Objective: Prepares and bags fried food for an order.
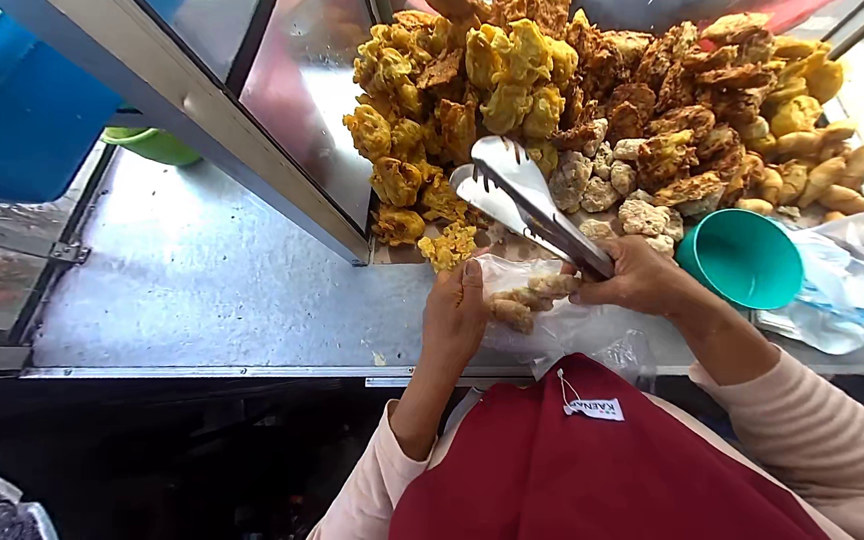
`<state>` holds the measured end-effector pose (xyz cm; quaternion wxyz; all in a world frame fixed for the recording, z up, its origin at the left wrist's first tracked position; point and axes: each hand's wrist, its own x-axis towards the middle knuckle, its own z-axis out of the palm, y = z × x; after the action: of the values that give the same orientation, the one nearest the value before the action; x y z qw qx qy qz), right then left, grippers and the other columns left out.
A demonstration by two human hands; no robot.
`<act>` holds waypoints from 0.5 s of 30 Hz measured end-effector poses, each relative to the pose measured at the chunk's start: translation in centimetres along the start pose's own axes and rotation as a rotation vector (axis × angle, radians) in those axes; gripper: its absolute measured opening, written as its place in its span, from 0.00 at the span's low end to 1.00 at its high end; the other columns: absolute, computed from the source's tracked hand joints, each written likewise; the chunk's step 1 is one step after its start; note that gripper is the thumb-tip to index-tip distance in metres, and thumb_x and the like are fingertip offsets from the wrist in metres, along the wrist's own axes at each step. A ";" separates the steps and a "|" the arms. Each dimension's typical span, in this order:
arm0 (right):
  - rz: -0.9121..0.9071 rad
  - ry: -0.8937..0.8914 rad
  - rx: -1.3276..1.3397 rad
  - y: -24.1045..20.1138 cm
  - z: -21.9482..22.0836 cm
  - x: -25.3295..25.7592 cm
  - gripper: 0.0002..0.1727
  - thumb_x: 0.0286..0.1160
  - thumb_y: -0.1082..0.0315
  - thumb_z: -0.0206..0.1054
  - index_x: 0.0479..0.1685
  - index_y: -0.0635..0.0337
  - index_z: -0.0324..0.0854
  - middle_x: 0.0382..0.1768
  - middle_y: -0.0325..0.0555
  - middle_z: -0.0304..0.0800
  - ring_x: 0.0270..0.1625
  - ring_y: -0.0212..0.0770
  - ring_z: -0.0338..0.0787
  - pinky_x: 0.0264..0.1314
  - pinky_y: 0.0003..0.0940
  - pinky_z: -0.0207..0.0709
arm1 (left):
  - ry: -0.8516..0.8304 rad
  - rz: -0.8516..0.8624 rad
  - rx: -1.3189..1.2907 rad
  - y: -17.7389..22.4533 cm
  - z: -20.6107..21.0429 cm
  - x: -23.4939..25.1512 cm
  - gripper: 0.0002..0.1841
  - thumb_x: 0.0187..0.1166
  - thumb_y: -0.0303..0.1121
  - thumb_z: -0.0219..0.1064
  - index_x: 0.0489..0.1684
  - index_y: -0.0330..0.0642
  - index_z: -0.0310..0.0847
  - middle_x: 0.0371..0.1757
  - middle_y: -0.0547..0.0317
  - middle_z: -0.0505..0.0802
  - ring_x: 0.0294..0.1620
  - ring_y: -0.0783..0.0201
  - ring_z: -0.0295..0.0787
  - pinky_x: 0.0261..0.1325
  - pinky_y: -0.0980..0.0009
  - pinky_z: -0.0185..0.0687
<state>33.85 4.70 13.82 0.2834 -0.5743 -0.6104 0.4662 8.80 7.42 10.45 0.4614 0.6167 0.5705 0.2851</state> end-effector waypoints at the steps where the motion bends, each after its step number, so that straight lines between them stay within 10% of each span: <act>1: -0.018 -0.025 -0.021 0.0 0.1 -0.5 0.12 0.53 0.79 0.78 0.38 0.58 0.89 0.18 0.32 0.82 0.19 0.23 0.76 0.23 0.21 0.72 | 0.014 0.054 0.083 0.2 0.0 -0.2 0.25 0.95 0.47 0.44 0.65 0.44 0.86 0.50 0.49 0.87 0.49 0.54 0.86 0.51 0.48 0.79; 8: -0.040 -0.028 -0.047 -0.9 0.2 -2.8 0.10 0.54 0.76 0.71 0.36 0.55 0.90 0.17 0.23 0.78 0.18 0.14 0.70 0.21 0.13 0.63 | 0.093 0.311 -0.028 0.5 -0.4 -1.5 0.22 0.95 0.45 0.46 0.49 0.42 0.85 0.39 0.66 0.87 0.35 0.79 0.82 0.40 0.77 0.79; 15: -0.143 0.209 -0.019 -3.8 -2.8 -4.3 0.21 0.51 0.75 0.70 0.49 0.52 0.88 0.16 0.22 0.76 0.14 0.16 0.69 0.14 0.13 0.64 | 0.193 0.482 0.114 3.9 -1.7 -2.5 0.22 0.94 0.46 0.49 0.35 0.42 0.82 0.34 0.65 0.80 0.34 0.77 0.78 0.38 0.78 0.74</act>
<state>35.41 1.53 19.13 0.3723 -0.5774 -0.6215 0.3765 8.58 5.77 15.11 0.2885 0.7297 0.4637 0.4115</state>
